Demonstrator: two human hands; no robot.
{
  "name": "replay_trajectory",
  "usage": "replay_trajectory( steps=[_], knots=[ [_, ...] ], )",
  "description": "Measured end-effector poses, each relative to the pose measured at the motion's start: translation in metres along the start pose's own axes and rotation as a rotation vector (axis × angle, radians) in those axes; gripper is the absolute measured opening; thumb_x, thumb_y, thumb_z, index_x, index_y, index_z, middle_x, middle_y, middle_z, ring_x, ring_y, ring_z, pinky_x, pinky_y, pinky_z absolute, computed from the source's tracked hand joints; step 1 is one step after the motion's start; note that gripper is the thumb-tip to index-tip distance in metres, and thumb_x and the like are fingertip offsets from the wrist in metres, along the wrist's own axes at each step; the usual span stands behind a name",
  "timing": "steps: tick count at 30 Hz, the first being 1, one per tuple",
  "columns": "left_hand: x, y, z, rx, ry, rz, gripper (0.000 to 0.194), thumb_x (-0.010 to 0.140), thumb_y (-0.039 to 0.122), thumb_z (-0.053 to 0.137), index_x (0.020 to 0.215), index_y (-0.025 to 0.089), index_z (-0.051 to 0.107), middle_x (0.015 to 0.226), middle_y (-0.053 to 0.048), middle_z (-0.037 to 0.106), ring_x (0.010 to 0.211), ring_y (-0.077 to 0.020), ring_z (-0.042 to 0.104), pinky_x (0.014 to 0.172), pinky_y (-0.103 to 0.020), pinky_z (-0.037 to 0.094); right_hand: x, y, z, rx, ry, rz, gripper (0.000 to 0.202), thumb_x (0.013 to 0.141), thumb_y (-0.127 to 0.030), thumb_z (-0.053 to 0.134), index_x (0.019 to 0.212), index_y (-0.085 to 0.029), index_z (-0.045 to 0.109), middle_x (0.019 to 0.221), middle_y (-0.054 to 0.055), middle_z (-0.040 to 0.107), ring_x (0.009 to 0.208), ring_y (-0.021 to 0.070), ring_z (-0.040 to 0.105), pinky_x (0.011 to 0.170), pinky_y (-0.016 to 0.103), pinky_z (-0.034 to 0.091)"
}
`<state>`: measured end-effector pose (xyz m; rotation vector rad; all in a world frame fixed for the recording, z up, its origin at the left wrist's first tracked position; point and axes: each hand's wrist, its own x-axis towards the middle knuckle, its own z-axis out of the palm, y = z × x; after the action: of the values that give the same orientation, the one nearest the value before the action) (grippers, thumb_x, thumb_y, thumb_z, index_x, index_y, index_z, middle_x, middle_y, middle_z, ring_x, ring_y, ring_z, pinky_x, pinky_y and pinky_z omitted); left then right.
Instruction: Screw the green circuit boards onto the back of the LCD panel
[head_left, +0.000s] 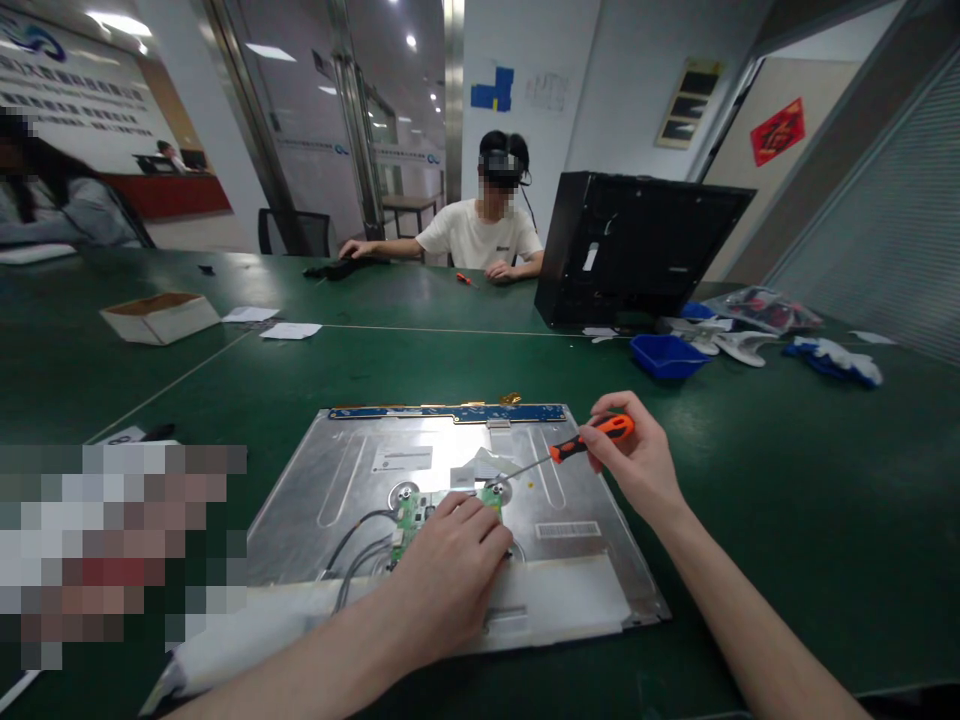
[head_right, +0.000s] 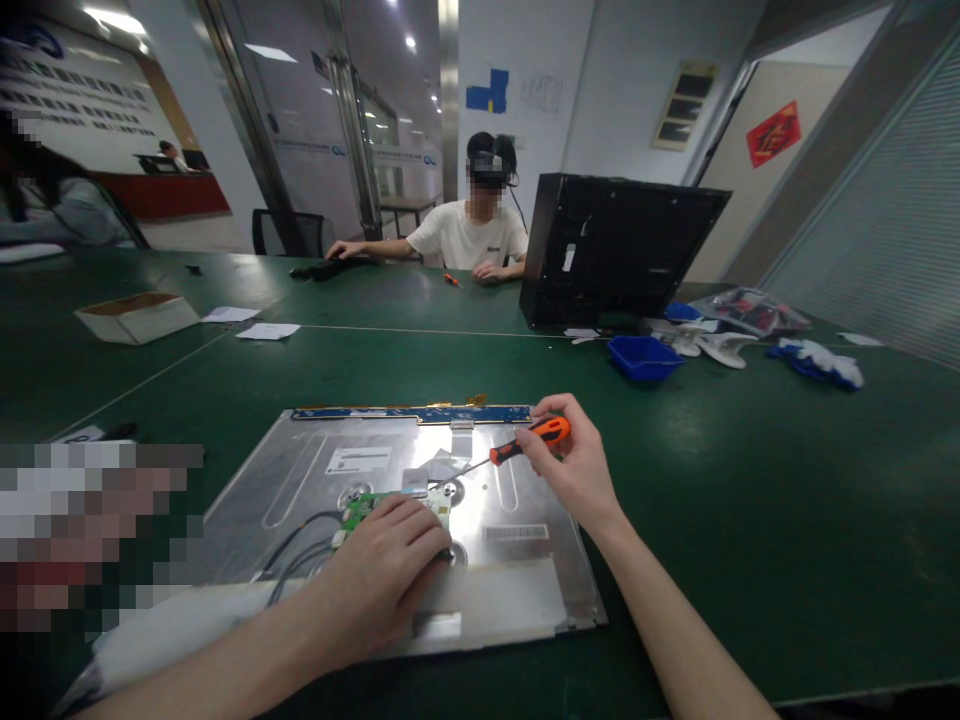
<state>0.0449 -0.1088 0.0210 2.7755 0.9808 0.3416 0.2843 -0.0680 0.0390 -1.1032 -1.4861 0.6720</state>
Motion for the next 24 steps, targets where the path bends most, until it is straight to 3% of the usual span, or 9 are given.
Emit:
replay_trajectory(
  steps=[5, 8, 16, 19, 24],
  knots=[
    [0.000, -0.004, 0.006, 0.011, 0.040, 0.021, 0.015, 0.087, 0.013, 0.047, 0.086, 0.017, 0.061, 0.091, -0.006, 0.063, 0.085, -0.0217, 0.055, 0.082, -0.038, 0.041, 0.001, -0.004, 0.003, 0.060, 0.174, 0.007, 0.029, 0.076, -0.035, 0.073, 0.090, -0.024, 0.051, 0.066, -0.006, 0.048, 0.047, 0.0103, 0.051, 0.040, 0.022, 0.042],
    [0.000, -0.005, 0.008, -0.005, 0.075, 0.020, 0.015, 0.089, 0.014, 0.047, 0.084, 0.017, 0.061, 0.088, -0.006, 0.062, 0.084, -0.0212, 0.055, 0.081, -0.038, 0.039, 0.002, -0.013, 0.007, -0.018, 0.169, -0.035, 0.024, 0.078, -0.037, 0.070, 0.088, -0.023, 0.054, 0.068, -0.004, 0.049, 0.049, 0.0110, 0.051, 0.041, 0.023, 0.042],
    [0.001, -0.005, 0.010, -0.066, 0.119, -0.006, 0.015, 0.091, 0.016, 0.049, 0.082, 0.018, 0.060, 0.087, -0.004, 0.063, 0.082, -0.0201, 0.054, 0.082, -0.038, 0.037, 0.002, -0.061, 0.027, -0.346, 0.003, -0.512, 0.018, 0.086, -0.032, 0.060, 0.097, -0.026, 0.047, 0.064, -0.005, 0.052, 0.051, 0.0116, 0.050, 0.047, 0.025, 0.039],
    [0.001, -0.005, 0.009, -0.095, 0.110, -0.033, 0.011, 0.088, 0.015, 0.052, 0.083, 0.018, 0.060, 0.087, -0.004, 0.063, 0.084, -0.0206, 0.054, 0.083, -0.038, 0.037, -0.006, -0.057, 0.033, -0.267, 0.022, -0.542, 0.017, 0.088, -0.031, 0.054, 0.101, -0.026, 0.045, 0.062, -0.005, 0.047, 0.051, 0.0127, 0.048, 0.048, 0.027, 0.040],
    [0.001, -0.004, 0.005, -0.122, 0.068, -0.059, 0.008, 0.087, 0.017, 0.053, 0.085, 0.018, 0.061, 0.091, -0.005, 0.062, 0.089, -0.0218, 0.054, 0.084, -0.038, 0.037, -0.024, -0.028, 0.038, -0.077, 0.060, -0.531, 0.019, 0.087, -0.029, 0.053, 0.104, -0.026, 0.045, 0.069, -0.003, 0.046, 0.050, 0.0118, 0.046, 0.048, 0.029, 0.041]
  ],
)
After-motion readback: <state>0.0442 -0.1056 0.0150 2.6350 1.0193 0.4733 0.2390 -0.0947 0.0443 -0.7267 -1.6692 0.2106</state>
